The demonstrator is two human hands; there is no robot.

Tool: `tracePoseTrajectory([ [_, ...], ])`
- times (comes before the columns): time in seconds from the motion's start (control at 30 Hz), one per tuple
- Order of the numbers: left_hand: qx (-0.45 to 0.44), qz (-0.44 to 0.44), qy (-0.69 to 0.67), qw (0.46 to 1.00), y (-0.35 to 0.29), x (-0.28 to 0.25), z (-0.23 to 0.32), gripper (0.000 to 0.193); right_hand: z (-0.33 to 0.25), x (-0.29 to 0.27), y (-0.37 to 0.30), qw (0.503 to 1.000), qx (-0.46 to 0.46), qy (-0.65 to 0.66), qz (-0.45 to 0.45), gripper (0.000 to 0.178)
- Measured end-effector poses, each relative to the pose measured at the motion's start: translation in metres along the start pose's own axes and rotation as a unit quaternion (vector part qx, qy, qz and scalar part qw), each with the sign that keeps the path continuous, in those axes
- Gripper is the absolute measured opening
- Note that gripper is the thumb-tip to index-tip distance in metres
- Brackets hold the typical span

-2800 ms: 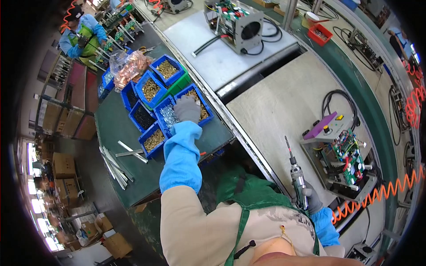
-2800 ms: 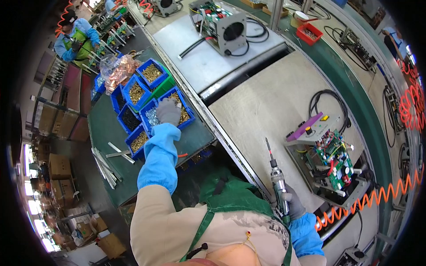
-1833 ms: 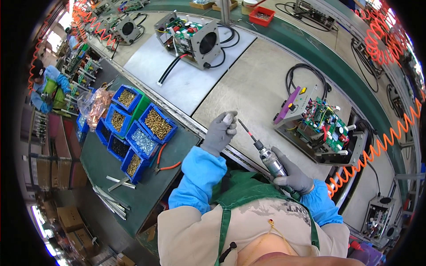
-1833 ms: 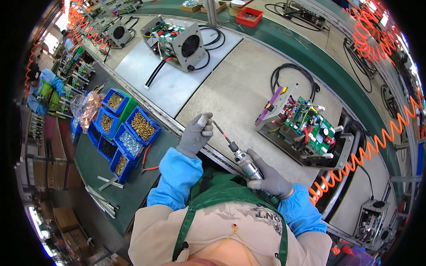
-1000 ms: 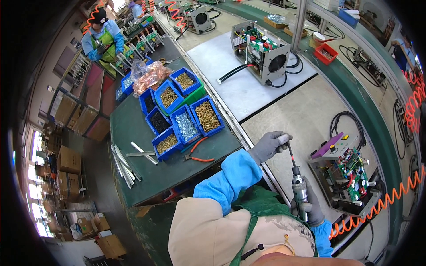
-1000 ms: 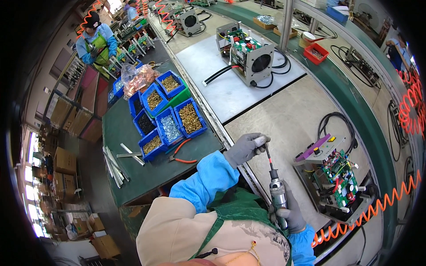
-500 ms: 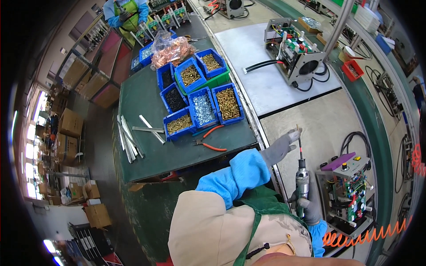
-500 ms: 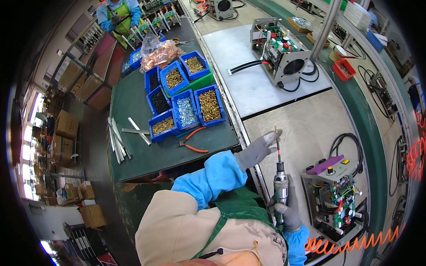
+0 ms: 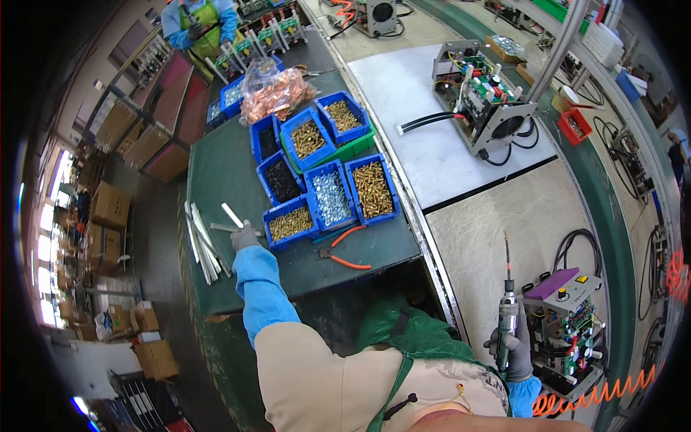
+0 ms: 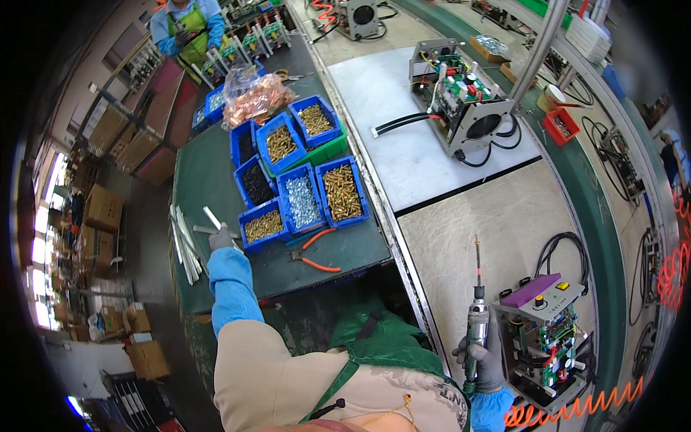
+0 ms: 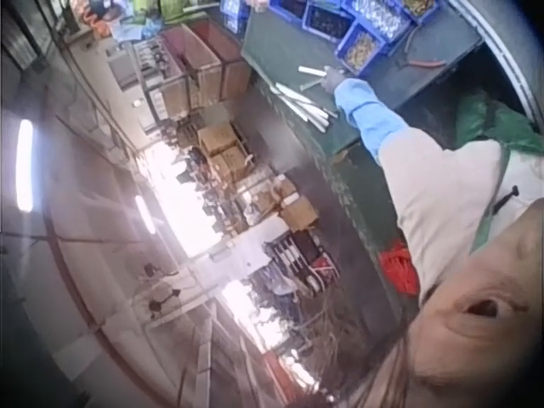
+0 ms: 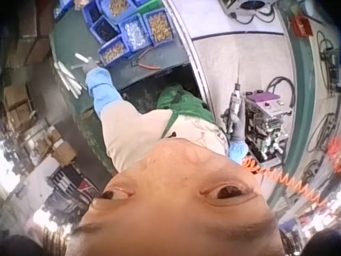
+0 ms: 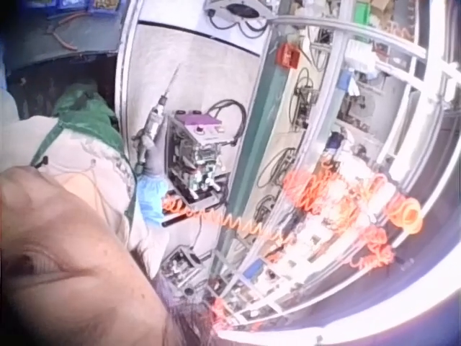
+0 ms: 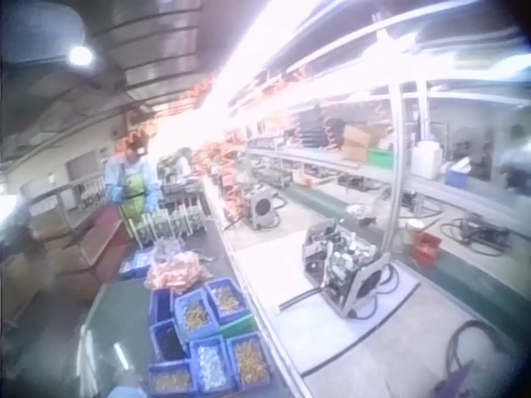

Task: Assembling the internal components of a power inverter using an electric screwdriver.

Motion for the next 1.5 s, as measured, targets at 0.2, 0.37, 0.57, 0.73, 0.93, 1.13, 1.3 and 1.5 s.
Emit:
tracePoseTrajectory([
  [0.2, -0.067, -0.130, 0.154, 0.977, -0.017, 0.021, 0.021, 0.041, -0.004, 0.010, 0.006, 1.000, 0.011, -0.025, -0.006, 0.105],
  [0.37, -0.174, -0.157, -0.505, 0.830, 0.051, 0.044, -0.019, 0.020, -0.010, -0.001, -0.006, 1.000, -0.009, 0.000, -0.019, 0.107],
  [0.57, 0.106, -0.541, -0.374, 0.745, -0.285, 0.024, 0.234, 0.020, -0.011, -0.016, -0.030, 0.995, -0.075, 0.033, 0.049, 0.110],
  [0.73, 0.217, -0.801, -0.064, 0.554, -0.518, 0.088, 0.195, 0.028, -0.013, -0.036, -0.049, 0.987, -0.105, 0.070, 0.099, 0.117],
  [0.93, 0.447, -0.756, 0.101, 0.468, -0.612, 0.135, 0.146, 0.032, 0.002, -0.066, -0.088, 0.983, -0.073, 0.086, 0.143, 0.117],
  [1.13, 0.710, -0.508, 0.311, 0.375, -0.655, 0.114, 0.183, 0.041, 0.028, -0.098, -0.125, 0.961, -0.085, 0.129, 0.229, 0.117],
  [1.3, 0.724, -0.461, 0.280, 0.430, -0.694, 0.121, 0.186, 0.040, 0.041, -0.108, -0.150, 0.948, -0.093, 0.156, 0.262, 0.122],
  [1.5, 0.636, -0.552, 0.238, 0.485, -0.693, 0.136, 0.181, 0.033, 0.036, -0.113, -0.165, 0.940, -0.145, 0.181, 0.249, 0.119],
])
Point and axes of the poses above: each hand's wrist, its own y-axis towards the middle knuckle, its own x-axis out of the palm, z = x × y, the point moved 10 cm from there along y, towards the middle knuckle, and after that the axes turned 6 degrees about z, right-handed, at the moved point
